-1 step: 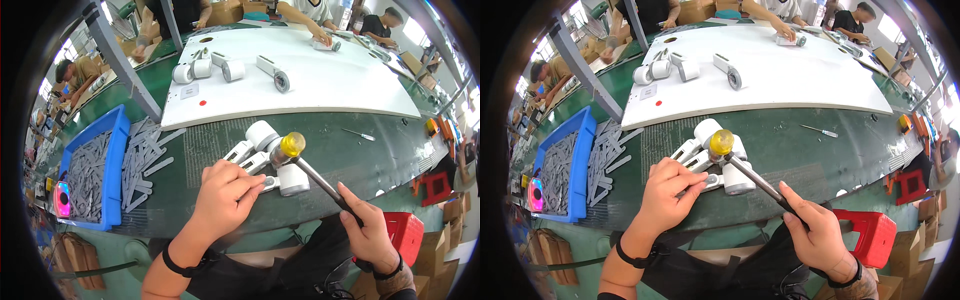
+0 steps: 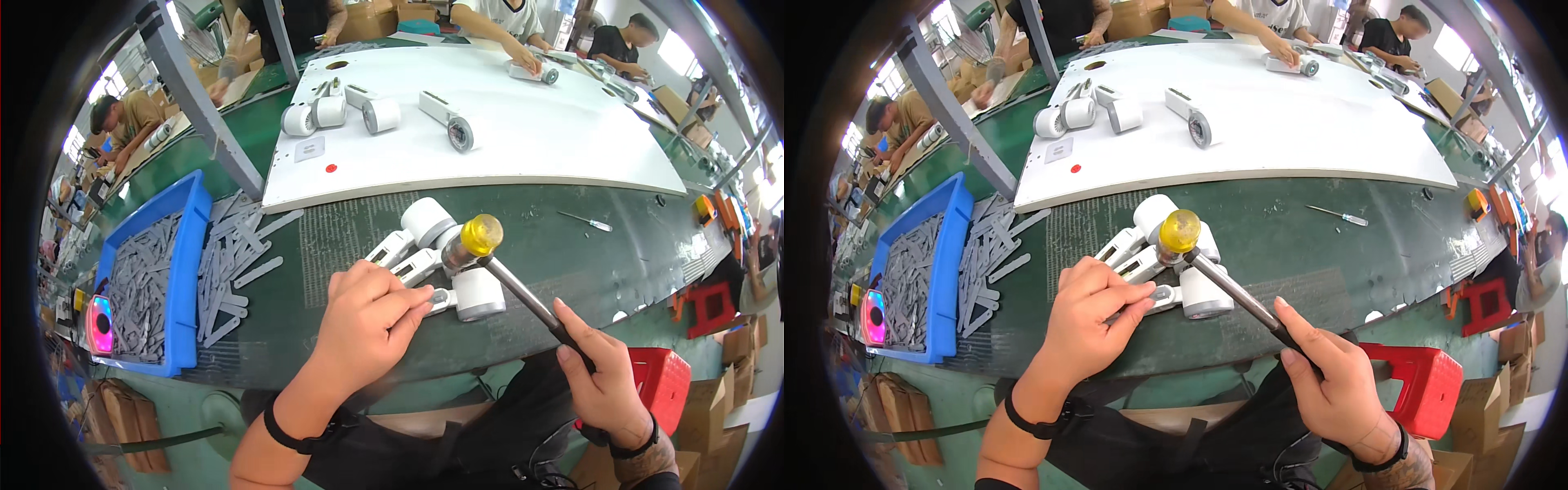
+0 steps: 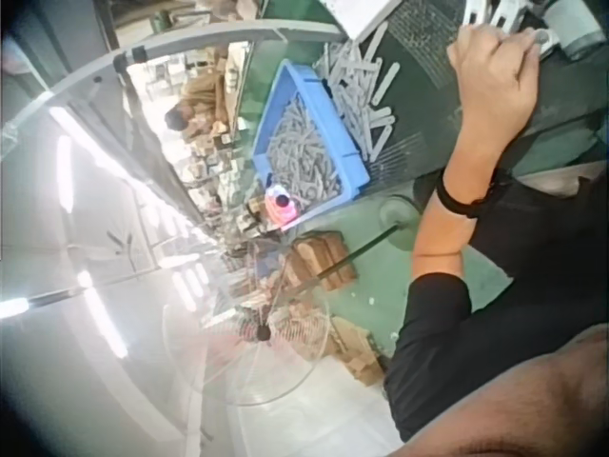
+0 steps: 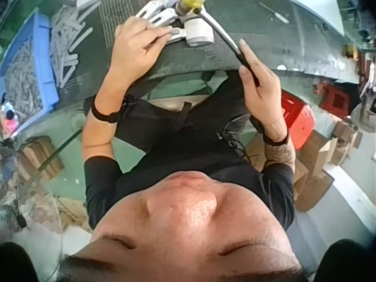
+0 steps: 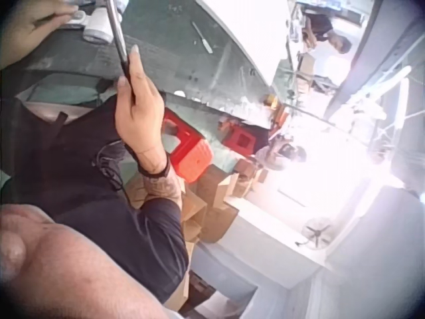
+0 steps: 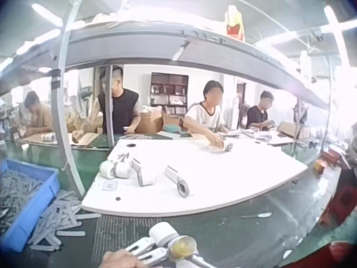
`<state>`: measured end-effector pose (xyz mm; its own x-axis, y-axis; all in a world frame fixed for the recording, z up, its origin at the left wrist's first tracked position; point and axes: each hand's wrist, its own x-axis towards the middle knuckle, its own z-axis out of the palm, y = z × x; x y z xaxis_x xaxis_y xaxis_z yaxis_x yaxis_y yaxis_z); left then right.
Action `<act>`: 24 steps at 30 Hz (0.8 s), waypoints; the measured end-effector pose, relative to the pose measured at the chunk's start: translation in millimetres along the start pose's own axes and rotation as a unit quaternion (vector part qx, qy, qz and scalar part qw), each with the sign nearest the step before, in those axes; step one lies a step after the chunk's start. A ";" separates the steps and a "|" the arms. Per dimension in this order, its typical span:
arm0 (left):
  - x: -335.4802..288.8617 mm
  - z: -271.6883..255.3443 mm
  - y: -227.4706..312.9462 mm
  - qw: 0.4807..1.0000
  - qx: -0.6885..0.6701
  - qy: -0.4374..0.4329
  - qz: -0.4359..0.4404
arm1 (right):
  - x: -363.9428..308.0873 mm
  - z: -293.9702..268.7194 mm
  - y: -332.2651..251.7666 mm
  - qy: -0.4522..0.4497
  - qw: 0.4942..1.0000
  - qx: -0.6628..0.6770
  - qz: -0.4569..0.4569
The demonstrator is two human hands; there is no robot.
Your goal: Assembling caster wheel components by hammering them into metal slots on a workbench.
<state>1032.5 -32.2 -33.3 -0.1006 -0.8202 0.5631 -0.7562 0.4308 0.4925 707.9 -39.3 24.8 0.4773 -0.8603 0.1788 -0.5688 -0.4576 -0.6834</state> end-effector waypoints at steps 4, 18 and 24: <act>8.1 -9.8 6.0 0.999 0.018 -0.045 -0.010 | -3.7 1.4 -1.4 -0.013 1.000 -0.026 -0.007; 17.7 -23.6 -6.4 0.976 -0.076 -0.170 -0.117 | 0.6 -17.9 -14.8 -0.040 0.998 -0.038 -0.006; 23.0 -23.4 -9.0 0.974 -0.079 -0.187 -0.100 | 3.1 -29.1 -12.1 0.024 0.995 -0.066 -0.075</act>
<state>1052.1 -46.1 -9.3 -0.2118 -0.9608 0.1792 -0.6781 0.2765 0.6809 696.9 -42.9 54.2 0.5323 -0.7890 0.3069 -0.5782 -0.6036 -0.5489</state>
